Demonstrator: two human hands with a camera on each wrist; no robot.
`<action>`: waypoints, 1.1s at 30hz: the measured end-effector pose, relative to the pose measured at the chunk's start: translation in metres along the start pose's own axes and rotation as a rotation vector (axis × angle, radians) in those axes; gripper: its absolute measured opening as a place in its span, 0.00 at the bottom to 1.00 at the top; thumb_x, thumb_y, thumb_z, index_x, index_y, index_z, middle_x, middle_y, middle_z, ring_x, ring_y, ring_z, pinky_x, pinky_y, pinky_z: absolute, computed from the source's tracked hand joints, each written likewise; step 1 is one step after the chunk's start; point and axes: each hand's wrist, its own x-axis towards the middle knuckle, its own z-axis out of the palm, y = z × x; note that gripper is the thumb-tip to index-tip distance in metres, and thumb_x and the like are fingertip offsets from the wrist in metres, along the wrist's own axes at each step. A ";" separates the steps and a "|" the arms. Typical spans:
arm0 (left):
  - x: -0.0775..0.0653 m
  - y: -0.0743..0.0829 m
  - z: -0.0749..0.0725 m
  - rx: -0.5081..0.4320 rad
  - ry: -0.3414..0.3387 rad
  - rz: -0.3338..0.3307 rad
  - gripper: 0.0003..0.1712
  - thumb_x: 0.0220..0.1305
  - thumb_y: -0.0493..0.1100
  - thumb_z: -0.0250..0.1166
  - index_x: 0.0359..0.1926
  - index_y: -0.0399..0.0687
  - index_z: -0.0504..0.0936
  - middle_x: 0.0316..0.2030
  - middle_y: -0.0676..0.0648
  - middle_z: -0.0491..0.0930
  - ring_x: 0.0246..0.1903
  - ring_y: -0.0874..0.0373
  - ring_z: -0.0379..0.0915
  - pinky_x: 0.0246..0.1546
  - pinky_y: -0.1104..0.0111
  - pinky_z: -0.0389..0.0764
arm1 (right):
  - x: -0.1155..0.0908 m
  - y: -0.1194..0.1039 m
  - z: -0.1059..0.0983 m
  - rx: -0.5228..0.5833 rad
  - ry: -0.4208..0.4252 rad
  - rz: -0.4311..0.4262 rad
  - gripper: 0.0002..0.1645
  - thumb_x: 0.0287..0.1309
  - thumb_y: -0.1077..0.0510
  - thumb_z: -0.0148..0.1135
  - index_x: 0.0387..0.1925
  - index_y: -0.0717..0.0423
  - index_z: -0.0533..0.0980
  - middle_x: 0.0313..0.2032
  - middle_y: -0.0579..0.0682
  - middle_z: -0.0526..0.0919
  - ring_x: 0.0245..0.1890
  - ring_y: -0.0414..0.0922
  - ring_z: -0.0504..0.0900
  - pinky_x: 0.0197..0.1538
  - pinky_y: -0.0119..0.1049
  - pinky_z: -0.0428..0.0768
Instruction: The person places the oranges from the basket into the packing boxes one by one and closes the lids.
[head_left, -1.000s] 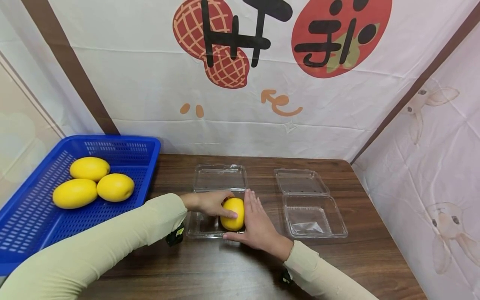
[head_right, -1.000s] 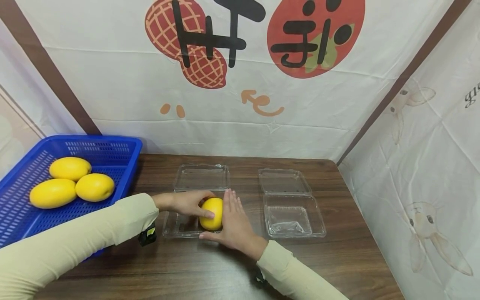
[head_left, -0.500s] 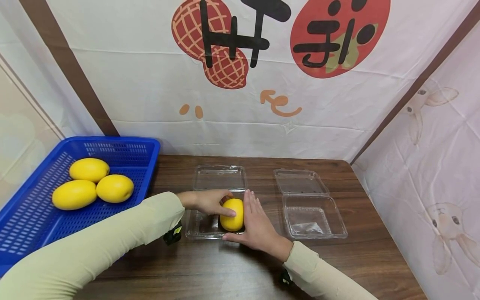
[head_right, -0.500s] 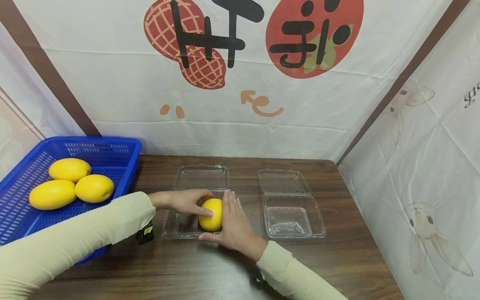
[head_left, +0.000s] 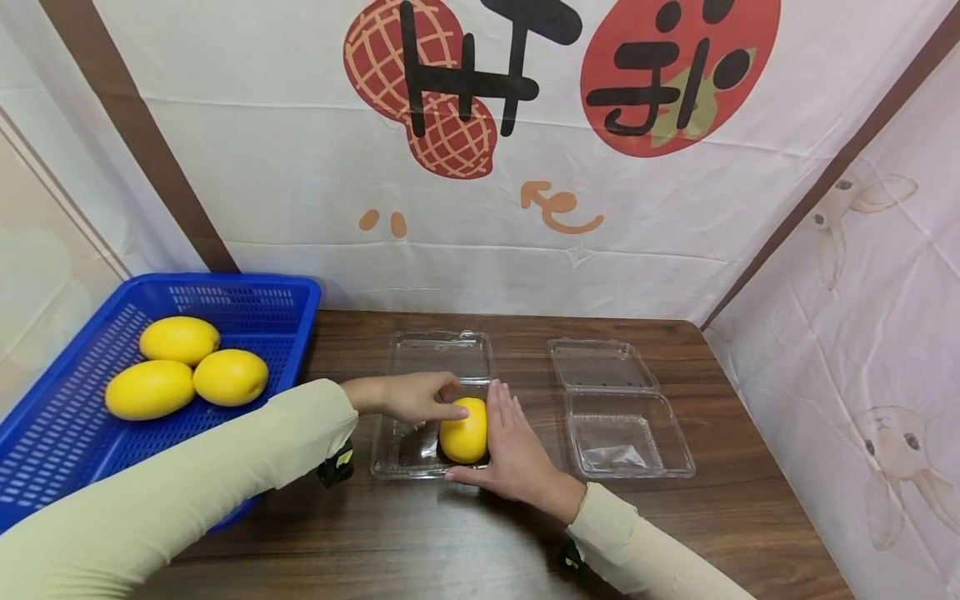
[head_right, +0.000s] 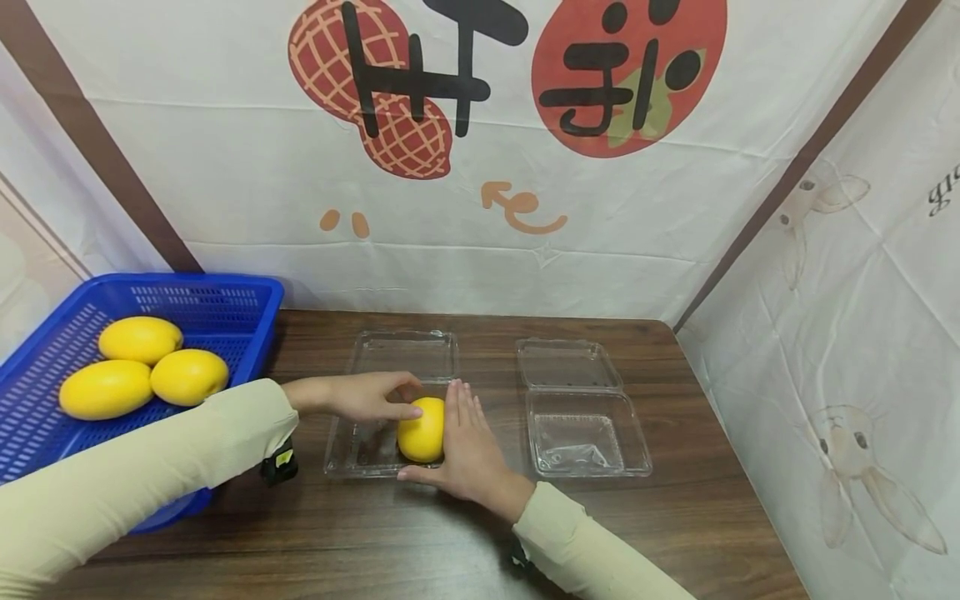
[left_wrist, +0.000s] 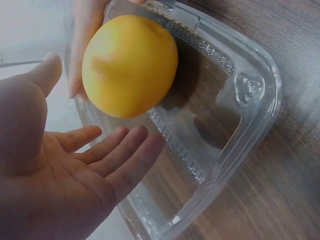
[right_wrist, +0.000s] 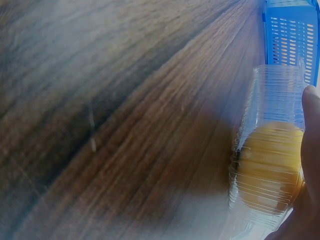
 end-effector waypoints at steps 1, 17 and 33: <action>-0.001 0.000 -0.001 0.005 0.002 0.005 0.38 0.76 0.55 0.57 0.71 0.29 0.62 0.63 0.31 0.73 0.62 0.40 0.72 0.62 0.49 0.74 | 0.000 0.000 0.000 0.001 0.001 0.000 0.80 0.52 0.20 0.63 0.77 0.73 0.37 0.78 0.70 0.41 0.79 0.58 0.42 0.77 0.51 0.47; -0.011 0.003 -0.005 0.101 0.129 0.118 0.33 0.75 0.52 0.60 0.68 0.30 0.68 0.57 0.35 0.77 0.52 0.48 0.78 0.54 0.55 0.80 | -0.001 -0.001 -0.001 0.002 -0.005 0.007 0.80 0.52 0.20 0.62 0.77 0.72 0.36 0.78 0.69 0.41 0.79 0.58 0.43 0.77 0.50 0.48; -0.020 0.010 -0.008 0.118 0.222 0.206 0.29 0.75 0.49 0.61 0.66 0.31 0.70 0.61 0.34 0.75 0.59 0.41 0.74 0.60 0.52 0.76 | 0.000 0.000 0.000 0.020 -0.010 0.013 0.80 0.52 0.20 0.62 0.77 0.71 0.35 0.78 0.68 0.39 0.79 0.58 0.42 0.77 0.51 0.47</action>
